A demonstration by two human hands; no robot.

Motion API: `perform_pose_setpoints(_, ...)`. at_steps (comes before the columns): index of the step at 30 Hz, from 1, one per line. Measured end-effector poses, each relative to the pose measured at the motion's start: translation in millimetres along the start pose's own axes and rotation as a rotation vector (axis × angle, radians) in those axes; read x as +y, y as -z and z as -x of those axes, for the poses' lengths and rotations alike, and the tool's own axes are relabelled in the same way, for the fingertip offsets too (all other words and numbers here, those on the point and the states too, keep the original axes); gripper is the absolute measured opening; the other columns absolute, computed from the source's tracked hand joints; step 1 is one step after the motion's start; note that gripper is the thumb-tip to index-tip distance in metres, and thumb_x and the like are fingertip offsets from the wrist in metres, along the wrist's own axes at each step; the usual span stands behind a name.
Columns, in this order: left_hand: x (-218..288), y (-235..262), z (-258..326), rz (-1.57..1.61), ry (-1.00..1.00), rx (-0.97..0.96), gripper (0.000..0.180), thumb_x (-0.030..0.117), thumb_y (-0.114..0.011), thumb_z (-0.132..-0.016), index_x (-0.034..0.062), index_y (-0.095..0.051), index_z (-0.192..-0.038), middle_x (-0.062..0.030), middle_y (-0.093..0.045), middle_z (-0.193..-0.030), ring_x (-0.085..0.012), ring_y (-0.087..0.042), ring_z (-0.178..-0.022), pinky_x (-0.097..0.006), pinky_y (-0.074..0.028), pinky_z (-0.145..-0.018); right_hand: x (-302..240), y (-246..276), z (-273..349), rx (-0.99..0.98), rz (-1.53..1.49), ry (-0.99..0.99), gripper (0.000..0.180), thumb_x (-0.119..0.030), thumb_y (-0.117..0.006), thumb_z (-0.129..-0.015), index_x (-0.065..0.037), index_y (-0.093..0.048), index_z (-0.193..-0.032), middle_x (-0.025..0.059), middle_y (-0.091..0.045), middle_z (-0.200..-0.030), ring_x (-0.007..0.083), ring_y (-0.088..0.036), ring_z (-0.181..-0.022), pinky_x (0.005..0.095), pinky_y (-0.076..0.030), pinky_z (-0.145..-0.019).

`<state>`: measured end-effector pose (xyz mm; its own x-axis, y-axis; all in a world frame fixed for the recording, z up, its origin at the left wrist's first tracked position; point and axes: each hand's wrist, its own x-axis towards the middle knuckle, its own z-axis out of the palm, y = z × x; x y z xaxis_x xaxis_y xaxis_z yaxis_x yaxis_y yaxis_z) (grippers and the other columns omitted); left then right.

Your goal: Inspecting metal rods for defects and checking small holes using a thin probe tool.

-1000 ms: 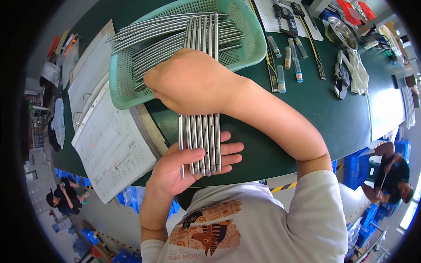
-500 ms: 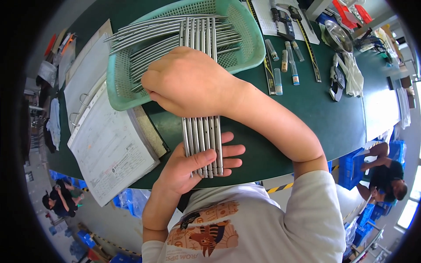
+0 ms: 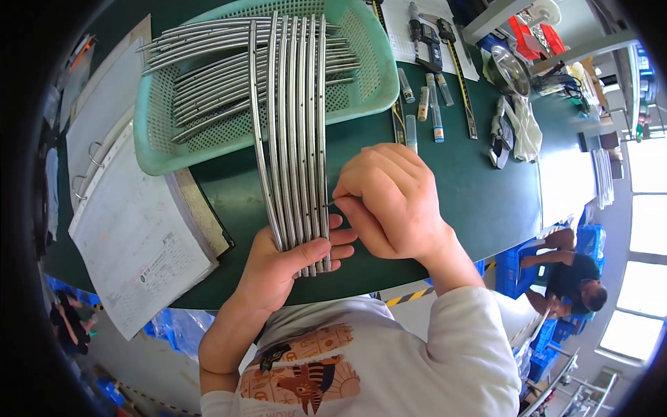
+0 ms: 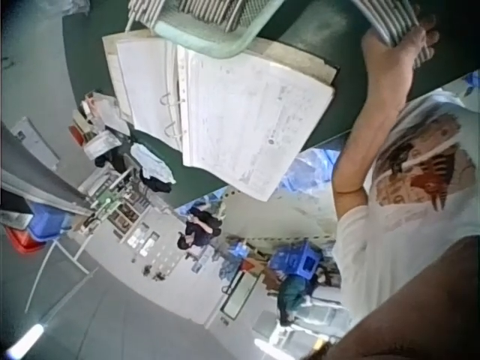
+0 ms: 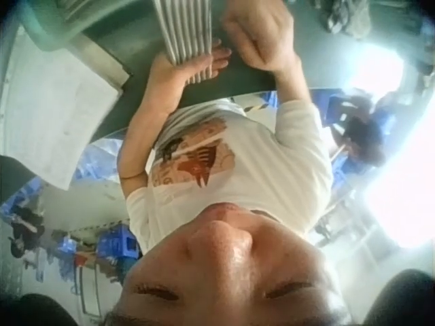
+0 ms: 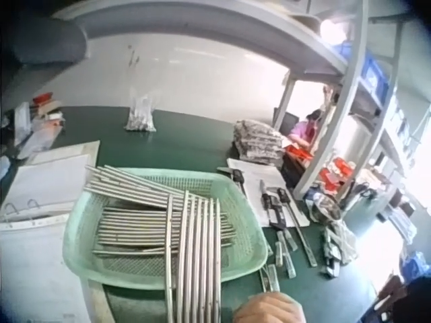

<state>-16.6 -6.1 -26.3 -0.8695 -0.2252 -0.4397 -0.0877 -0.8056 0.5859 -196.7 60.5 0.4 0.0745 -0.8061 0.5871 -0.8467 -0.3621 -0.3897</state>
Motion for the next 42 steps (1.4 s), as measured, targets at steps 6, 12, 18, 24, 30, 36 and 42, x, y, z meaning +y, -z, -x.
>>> perform_pose_setpoints(6,-4,-1,-2,0.019,-0.028,0.033,0.036,0.007,-0.059,-0.086,-0.005,-0.049,-0.118,-0.0189,-0.062,-0.105,-0.0226,-0.063,-0.094,-0.028,-0.05,-0.075,6,-7,3,0.013,0.021,0.025,0.018,-0.009,-0.064,-0.065,-0.007,-0.053,-0.078,0.0048,-0.056,-0.073,0.025,-0.056,-0.062,0.0376,-0.049,-0.067)
perform_pose_setpoints(12,-9,-1,-2,-0.031,-0.047,0.039,0.034,0.008,-0.058,-0.086,-0.0051,-0.051,-0.117,-0.0161,-0.063,-0.102,-0.0201,-0.063,-0.091,-0.027,-0.05,-0.073,-13,-8,9,0.062,0.341,0.198,0.016,-0.019,-0.062,-0.062,-0.01,-0.058,-0.075,0.0012,-0.055,-0.069,0.0179,-0.057,-0.061,0.035,-0.051,-0.069)
perform_pose_setpoints(18,-9,-6,-1,-0.007,-0.071,0.079,0.031,0.008,-0.058,-0.087,-0.0051,-0.053,-0.114,-0.0137,-0.064,-0.101,-0.0181,-0.063,-0.089,-0.027,-0.05,-0.072,-4,-5,8,-0.023,0.256,0.09,0.015,-0.02,-0.064,-0.063,-0.011,-0.062,-0.075,-0.0002,-0.054,-0.066,0.0153,-0.056,-0.06,0.0335,-0.051,-0.067)
perform_pose_setpoints(24,-8,-6,0,0.059,-0.055,0.08,0.032,0.006,-0.059,-0.086,-0.0066,-0.052,-0.114,-0.0148,-0.064,-0.099,-0.018,-0.063,-0.089,-0.027,-0.05,-0.071,-22,1,14,0.16,0.234,0.12,0.013,-0.018,-0.066,-0.068,-0.009,-0.062,-0.076,0.0007,-0.054,-0.066,0.0159,-0.056,-0.058,0.0332,-0.052,-0.065)
perform_pose_setpoints(30,-8,-4,0,0.001,-0.063,0.06,0.03,0.006,-0.06,-0.085,-0.0076,-0.054,-0.112,-0.0136,-0.064,-0.096,-0.0173,-0.063,-0.084,-0.027,-0.05,-0.071,-11,-8,11,0.111,0.199,0.135,0.015,-0.018,-0.066,-0.068,-0.007,-0.061,-0.076,0.0018,-0.055,-0.066,0.0165,-0.056,-0.057,0.0328,-0.052,-0.062)
perform_pose_setpoints(36,-7,-3,1,0.015,-0.055,0.045,0.03,0.006,-0.059,-0.085,-0.0071,-0.054,-0.111,-0.0114,-0.063,-0.094,-0.0174,-0.063,-0.085,-0.026,-0.05,-0.071,-10,-7,10,0.097,0.153,0.11,0.016,-0.018,-0.066,-0.066,-0.008,-0.062,-0.077,0.0011,-0.055,-0.067,0.0166,-0.055,-0.056,0.0321,-0.051,-0.06)
perform_pose_setpoints(42,-7,-2,2,0.035,-0.041,0.045,0.029,0.007,-0.06,-0.085,-0.0062,-0.055,-0.111,-0.0105,-0.064,-0.094,-0.0174,-0.064,-0.086,-0.026,-0.05,-0.071,-9,-9,15,0.078,0.049,0.088,0.019,-0.02,-0.068,-0.063,-0.01,-0.063,-0.078,-0.0009,-0.054,-0.067,0.0153,-0.051,-0.053,0.0285,-0.045,-0.052)
